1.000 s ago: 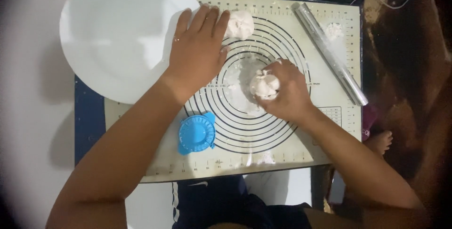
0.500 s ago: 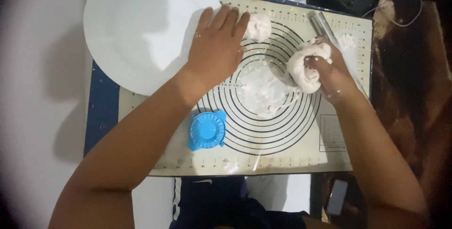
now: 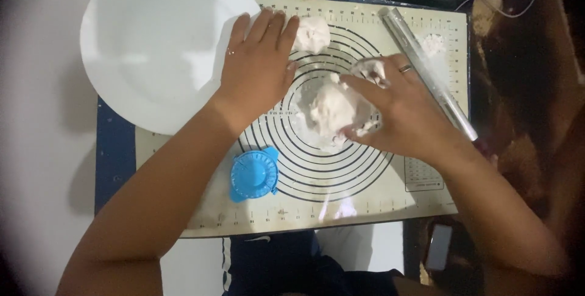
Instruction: Dividing a large piece of dough into smaller individual portions and placing them on a plate.
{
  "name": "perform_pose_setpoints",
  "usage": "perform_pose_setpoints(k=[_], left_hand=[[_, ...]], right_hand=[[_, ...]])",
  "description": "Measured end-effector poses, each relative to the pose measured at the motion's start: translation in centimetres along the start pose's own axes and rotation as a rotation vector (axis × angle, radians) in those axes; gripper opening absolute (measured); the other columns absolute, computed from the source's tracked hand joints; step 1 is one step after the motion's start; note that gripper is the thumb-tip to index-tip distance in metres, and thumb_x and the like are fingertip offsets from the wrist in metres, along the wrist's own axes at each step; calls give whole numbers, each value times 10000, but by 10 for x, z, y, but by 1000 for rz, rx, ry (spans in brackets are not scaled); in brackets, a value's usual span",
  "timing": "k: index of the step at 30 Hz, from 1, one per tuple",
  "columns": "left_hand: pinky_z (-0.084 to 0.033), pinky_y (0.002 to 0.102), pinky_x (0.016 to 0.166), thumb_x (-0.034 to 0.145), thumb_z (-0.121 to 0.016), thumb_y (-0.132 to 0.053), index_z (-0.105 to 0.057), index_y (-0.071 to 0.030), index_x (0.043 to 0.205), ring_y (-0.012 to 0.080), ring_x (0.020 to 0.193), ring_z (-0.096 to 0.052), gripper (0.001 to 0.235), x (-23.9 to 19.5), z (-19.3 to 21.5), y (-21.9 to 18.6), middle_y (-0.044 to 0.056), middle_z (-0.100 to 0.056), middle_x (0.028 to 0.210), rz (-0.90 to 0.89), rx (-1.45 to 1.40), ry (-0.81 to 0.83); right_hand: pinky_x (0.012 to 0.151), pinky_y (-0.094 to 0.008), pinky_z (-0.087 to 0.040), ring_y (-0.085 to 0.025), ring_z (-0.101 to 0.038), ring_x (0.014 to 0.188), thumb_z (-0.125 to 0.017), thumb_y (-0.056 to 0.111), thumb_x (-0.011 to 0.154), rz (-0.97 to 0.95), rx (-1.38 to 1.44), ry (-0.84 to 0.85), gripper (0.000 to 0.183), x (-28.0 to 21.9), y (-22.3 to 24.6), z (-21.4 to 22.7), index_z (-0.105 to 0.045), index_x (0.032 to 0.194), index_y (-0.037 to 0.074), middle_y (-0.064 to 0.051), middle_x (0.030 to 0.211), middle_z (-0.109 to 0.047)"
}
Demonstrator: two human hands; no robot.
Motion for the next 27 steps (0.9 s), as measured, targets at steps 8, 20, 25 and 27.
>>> perform_pose_setpoints(k=[8,20,25,27], left_hand=[[-307,513,1153,992,-678,-399,-510,-66,1502,315,1403,-456,632,1,2,-2,133,-586,1455,10,11,28],[-310,501,1160,1007,-681,-438,-518,-79,1505,301,1422,-456,635,2,-2,0,124,-602,1464,10,42,37],[-288,494,1164,1009,-670,-427,-514,-81,1514,302,1422,-451,632,2,-2,0,129,-596,1468,10,42,38],[-309,494,1159,992,-702,-432,-531,-77,1496,302,1416,-456,640,2,1,0,128,-604,1453,6,40,19]], right_hand=[[878,-508,-540,-410,-562,1150,-962,321,680,109,379,14,904,14,4,-60,-504,1396,15,-256,1254,-599],[732,-489,-571,-395,-641,928,-796,225,755,189,373,-486,469,10,-4,-95,-616,1122,-6,-216,1045,-657],[703,-460,-537,-365,-667,843,-852,197,709,167,444,-420,407,21,-3,-84,-654,997,-12,-206,988,-702],[683,-440,-553,-334,-679,790,-835,174,693,132,455,-401,328,23,-4,-83,-681,932,11,-152,907,-714]])
Point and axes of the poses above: each hand's wrist, its own x-axis towards the middle knuckle, its own z-axis out of the back of the hand, y = z × x, the point moved 1 cm from there along x, towards the middle knuckle
